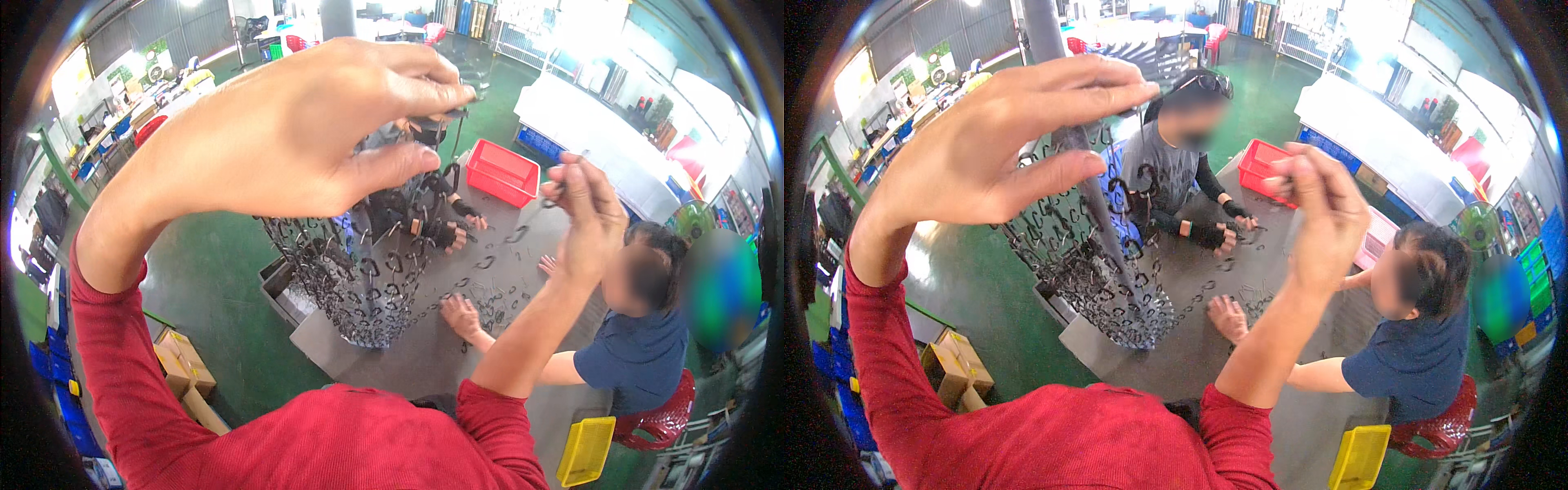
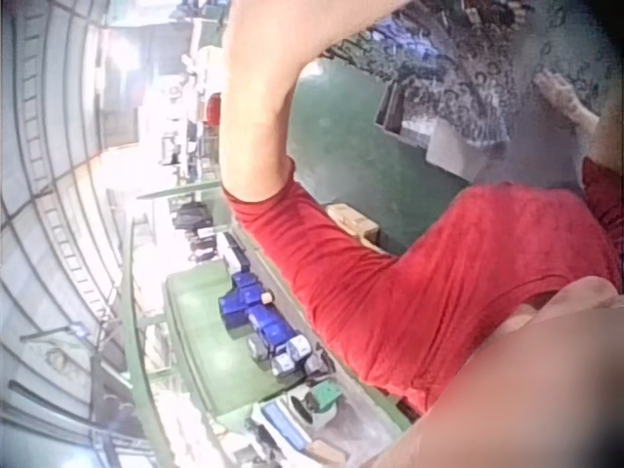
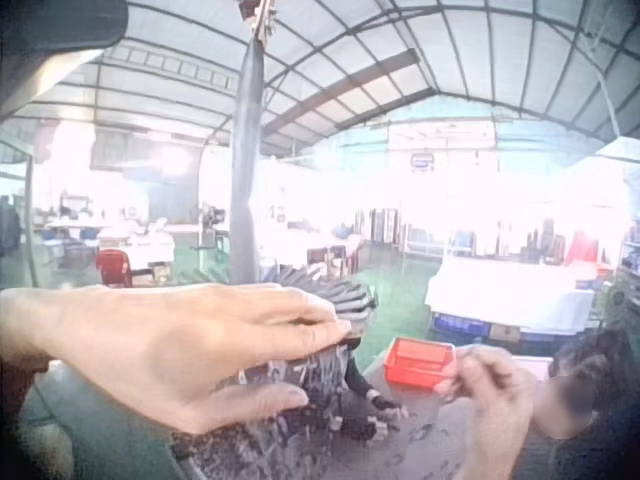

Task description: The person sorts small metal hooks on a table and places them into a yellow basket. They then attach individual hooks onto a rotating vertical rack, working alongside other workers who are also sorting hooks.

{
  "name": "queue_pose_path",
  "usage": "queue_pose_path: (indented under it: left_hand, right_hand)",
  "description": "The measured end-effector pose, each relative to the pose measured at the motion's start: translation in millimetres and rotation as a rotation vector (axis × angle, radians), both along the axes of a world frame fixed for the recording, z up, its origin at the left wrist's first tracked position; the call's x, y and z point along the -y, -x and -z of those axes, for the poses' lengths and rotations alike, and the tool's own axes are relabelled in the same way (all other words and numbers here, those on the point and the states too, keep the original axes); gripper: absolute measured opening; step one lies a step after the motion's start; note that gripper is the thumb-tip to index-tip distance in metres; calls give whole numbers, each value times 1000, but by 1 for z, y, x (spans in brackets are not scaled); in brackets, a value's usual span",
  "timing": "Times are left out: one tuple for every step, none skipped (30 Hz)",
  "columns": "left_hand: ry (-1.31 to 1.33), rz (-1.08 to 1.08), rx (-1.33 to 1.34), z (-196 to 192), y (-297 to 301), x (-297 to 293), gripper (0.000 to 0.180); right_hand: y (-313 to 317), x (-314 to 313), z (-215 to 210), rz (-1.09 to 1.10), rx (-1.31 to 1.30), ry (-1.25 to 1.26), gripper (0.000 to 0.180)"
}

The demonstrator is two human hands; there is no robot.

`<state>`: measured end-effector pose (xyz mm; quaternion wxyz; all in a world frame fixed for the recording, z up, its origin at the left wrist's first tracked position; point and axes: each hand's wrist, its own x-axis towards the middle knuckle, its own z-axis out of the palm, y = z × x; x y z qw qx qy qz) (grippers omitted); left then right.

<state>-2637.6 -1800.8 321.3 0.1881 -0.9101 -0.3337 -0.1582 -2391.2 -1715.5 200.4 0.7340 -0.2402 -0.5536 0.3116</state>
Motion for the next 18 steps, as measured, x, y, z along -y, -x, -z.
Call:
queue_pose_path:
  left_hand:
    - [-26, 24, 13, 6, -3, -10, 51]
    - [-47, 32, 18, 9, -6, -11, 51]
    - [-71, 36, 22, 11, -8, -13, 51]
    - [-100, 28, 25, 12, -8, -12, 51]
    - [-132, 28, 50, 13, -7, -12, 51]
    - [-159, 21, 72, 16, -6, -13, 51]
    - [-187, 16, 94, 17, -5, -14, 50]
    - [-165, 6, 97, 16, -6, -13, 49]
    - [-138, -3, 102, 15, -7, -11, 48]
    - [-110, -15, 107, 15, -6, -11, 47]
    - [-125, -19, 97, 15, -5, -10, 46]
    - [-137, -22, 89, 16, -2, -10, 46]
    - [-151, -16, 81, 15, -2, -10, 45]
    - [-136, -6, 82, 14, -2, -10, 46]
    - [-125, 2, 84, 13, -3, -6, 47]
    - [-91, 24, 72, 10, -2, -4, 48]
    - [-56, 46, 61, 8, -2, -3, 49]
    - [7, 72, 38, 3, 0, -1, 51]
  right_hand:
    - [-25, -4, 5, 143, 87, 94, 17]
    - [-47, -9, 9, 258, 163, 180, 19]
    - [-62, -13, 14, 370, 238, 265, 21]
    - [-69, -16, 20, 582, 513, 275, 22]
    - [-75, -17, 27, 797, 790, 280, 24]
    - [-71, -17, 28, 1002, 1068, 280, 26]
    - [-61, -17, 30, 1012, 1039, 268, 27]
    - [-48, -17, 28, 872, 912, 159, 26]
    - [-29, -14, 21, 730, 787, 56, 26]
    - [-6, -6, 12, 423, 617, 39, 25]
    - [17, 4, 1, 123, 437, 20, 24]
    - [37, 8, -4, -32, 387, -38, 22]
    - [50, 11, -10, -178, 336, -97, 21]
    - [57, 13, -13, -248, 299, -93, 20]
    - [63, 15, -16, -321, 262, -95, 18]
    - [66, 16, -18, -395, 225, -96, 17]
    - [67, 15, -16, -488, 163, -66, 14]
    - [70, 15, -15, -484, 152, -67, 13]
